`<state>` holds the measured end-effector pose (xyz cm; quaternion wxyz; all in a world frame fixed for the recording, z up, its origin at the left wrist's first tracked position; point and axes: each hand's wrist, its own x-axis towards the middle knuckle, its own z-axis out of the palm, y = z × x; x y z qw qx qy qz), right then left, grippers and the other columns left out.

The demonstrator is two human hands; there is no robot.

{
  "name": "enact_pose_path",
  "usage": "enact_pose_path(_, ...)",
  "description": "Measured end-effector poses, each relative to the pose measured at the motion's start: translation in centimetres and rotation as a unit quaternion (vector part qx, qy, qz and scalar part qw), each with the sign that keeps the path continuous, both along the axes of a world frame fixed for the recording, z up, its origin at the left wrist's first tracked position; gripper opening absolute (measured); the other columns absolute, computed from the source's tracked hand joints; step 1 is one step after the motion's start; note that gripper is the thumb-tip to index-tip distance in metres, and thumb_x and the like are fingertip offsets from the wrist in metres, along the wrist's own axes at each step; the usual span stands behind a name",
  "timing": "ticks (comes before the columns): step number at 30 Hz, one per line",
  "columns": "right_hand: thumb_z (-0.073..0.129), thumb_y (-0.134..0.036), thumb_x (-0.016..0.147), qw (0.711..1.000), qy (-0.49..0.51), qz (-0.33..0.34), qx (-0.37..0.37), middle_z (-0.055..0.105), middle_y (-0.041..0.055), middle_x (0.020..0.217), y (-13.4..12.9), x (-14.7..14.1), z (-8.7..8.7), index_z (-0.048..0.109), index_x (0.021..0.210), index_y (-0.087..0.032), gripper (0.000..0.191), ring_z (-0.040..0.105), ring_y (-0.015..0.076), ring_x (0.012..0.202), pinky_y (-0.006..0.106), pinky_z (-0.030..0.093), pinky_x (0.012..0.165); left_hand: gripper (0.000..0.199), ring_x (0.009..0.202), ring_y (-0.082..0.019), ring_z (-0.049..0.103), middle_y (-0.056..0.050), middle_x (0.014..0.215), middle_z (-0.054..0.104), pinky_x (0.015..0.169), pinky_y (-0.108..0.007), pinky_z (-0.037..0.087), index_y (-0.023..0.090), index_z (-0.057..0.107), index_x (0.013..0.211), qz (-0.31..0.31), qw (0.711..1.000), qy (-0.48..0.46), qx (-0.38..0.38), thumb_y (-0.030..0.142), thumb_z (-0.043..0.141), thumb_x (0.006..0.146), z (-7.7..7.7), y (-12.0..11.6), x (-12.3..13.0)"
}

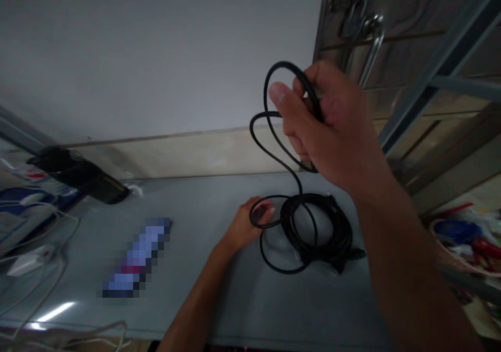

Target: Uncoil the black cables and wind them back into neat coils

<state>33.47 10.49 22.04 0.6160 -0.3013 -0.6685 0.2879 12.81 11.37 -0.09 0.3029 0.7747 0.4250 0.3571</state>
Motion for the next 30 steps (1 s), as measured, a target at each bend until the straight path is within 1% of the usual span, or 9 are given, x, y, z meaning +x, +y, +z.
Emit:
enact_pose_path(3, 0.076, -0.045, 0.109, 0.996, 0.082, -0.028, 0.006, 0.043, -0.0059, 0.073, -0.3, -0.9, 0.1, 0.045, 0.093, -0.028, 0.039, 0.038, 0.0134, 0.056, 0.029, 0.035, 0.051, 0.028, 0.107, -0.025, 0.075, -0.01, 0.121, 0.078, 0.099, -0.041, 0.063, 0.023, 0.074, 0.125, -0.009, 0.999, 0.018, 0.036, 0.04, 0.073, 0.103, -0.3, 0.3, -0.6)
enact_pose_path(7, 0.07, -0.043, 0.112, 0.987, 0.148, -0.056, 0.033, 0.038, -0.0056, 0.075, -0.9, -2.5, 0.3, 0.04, 0.095, -0.029, 0.037, 0.038, 0.015, 0.056, 0.03, 0.034, 0.05, 0.029, 0.117, -0.029, 0.072, -0.012, 0.123, 0.076, 0.108, -0.05, 0.06, 0.022, 0.073, 0.124, 0.011, 0.993, 0.061, 0.101, 0.036, 0.076, 0.099, -0.6, 1.1, -1.8)
enact_pose_path(11, 0.063, -0.044, 0.116, 0.987, 0.124, -0.099, 0.003, 0.037, -0.0041, 0.079, -1.3, -3.3, 0.3, 0.035, 0.098, -0.03, 0.036, 0.042, 0.0161, 0.062, 0.028, 0.036, 0.052, 0.022, 0.102, -0.025, 0.072, -0.011, 0.116, 0.074, 0.097, -0.044, 0.062, 0.021, 0.074, 0.12, 0.025, 0.993, 0.065, 0.094, 0.025, 0.068, 0.1, -1.2, 2.0, -2.7)
enact_pose_path(15, 0.063, -0.053, 0.114, 0.988, 0.117, -0.096, 0.01, 0.041, -0.0028, 0.081, -0.8, -3.4, -0.3, 0.034, 0.099, -0.031, 0.04, 0.044, 0.0174, 0.064, 0.029, 0.036, 0.051, 0.02, 0.1, -0.023, 0.072, -0.01, 0.115, 0.073, 0.091, -0.039, 0.062, 0.021, 0.074, 0.116, 0.097, 0.992, 0.019, 0.079, 0.021, 0.061, 0.1, -1.9, 3.0, -3.9)
enact_pose_path(18, 0.064, -0.057, 0.112, 0.994, 0.081, -0.068, 0.0, 0.045, -0.0038, 0.081, 0.2, -3.6, -1.3, 0.037, 0.1, -0.03, 0.04, 0.045, 0.0165, 0.066, 0.028, 0.039, 0.054, 0.017, 0.099, -0.023, 0.073, -0.01, 0.114, 0.074, 0.086, -0.037, 0.062, 0.022, 0.074, 0.112, 0.163, 0.984, 0.0, 0.066, 0.029, 0.062, 0.103, -1.9, 3.5, -4.8)
enact_pose_path(20, 0.065, -0.054, 0.112, 0.998, 0.044, -0.034, -0.005, 0.048, -0.0045, 0.082, 1.0, -3.8, -2.3, 0.039, 0.1, -0.029, 0.038, 0.049, 0.0151, 0.068, 0.027, 0.041, 0.058, 0.017, 0.096, -0.024, 0.073, -0.009, 0.109, 0.074, 0.089, -0.039, 0.061, 0.023, 0.073, 0.108, 0.189, 0.978, 0.035, 0.078, 0.037, 0.068, 0.101, -1.5, 3.4, -5.1)
enact_pose_path(24, 0.065, -0.041, 0.112, 0.997, -0.067, 0.03, -0.008, 0.056, -0.0045, 0.088, 2.3, -4.4, -4.1, 0.042, 0.103, -0.027, 0.029, 0.056, 0.0125, 0.071, 0.027, 0.043, 0.065, 0.03, 0.095, -0.029, 0.07, -0.007, 0.097, 0.075, 0.093, -0.043, 0.057, 0.026, 0.069, 0.095, 0.177, 0.967, 0.149, 0.105, 0.049, 0.086, 0.088, -0.8, 2.7, -5.4)
enact_pose_path(27, 0.062, -0.039, 0.113, 0.991, -0.127, 0.049, -0.018, 0.059, -0.0042, 0.087, 2.8, -4.6, -4.9, 0.042, 0.104, -0.026, 0.025, 0.059, 0.0138, 0.074, 0.029, 0.043, 0.069, 0.025, 0.09, -0.027, 0.069, -0.005, 0.092, 0.075, 0.085, -0.039, 0.054, 0.026, 0.067, 0.094, 0.173, 0.964, 0.185, 0.085, 0.047, 0.081, 0.092, -0.6, 2.2, -5.6)
enact_pose_path(30, 0.064, -0.034, 0.111, 0.98, -0.189, 0.059, -0.026, 0.065, -0.0009, 0.093, 2.8, -4.5, -5.3, 0.042, 0.104, -0.025, 0.025, 0.063, 0.0164, 0.081, 0.031, 0.043, 0.073, 0.013, 0.08, -0.022, 0.066, -0.002, 0.088, 0.071, 0.076, -0.034, 0.049, 0.026, 0.068, 0.096, 0.189, 0.965, 0.168, 0.065, 0.037, 0.074, 0.096, -0.5, 2.2, -5.9)
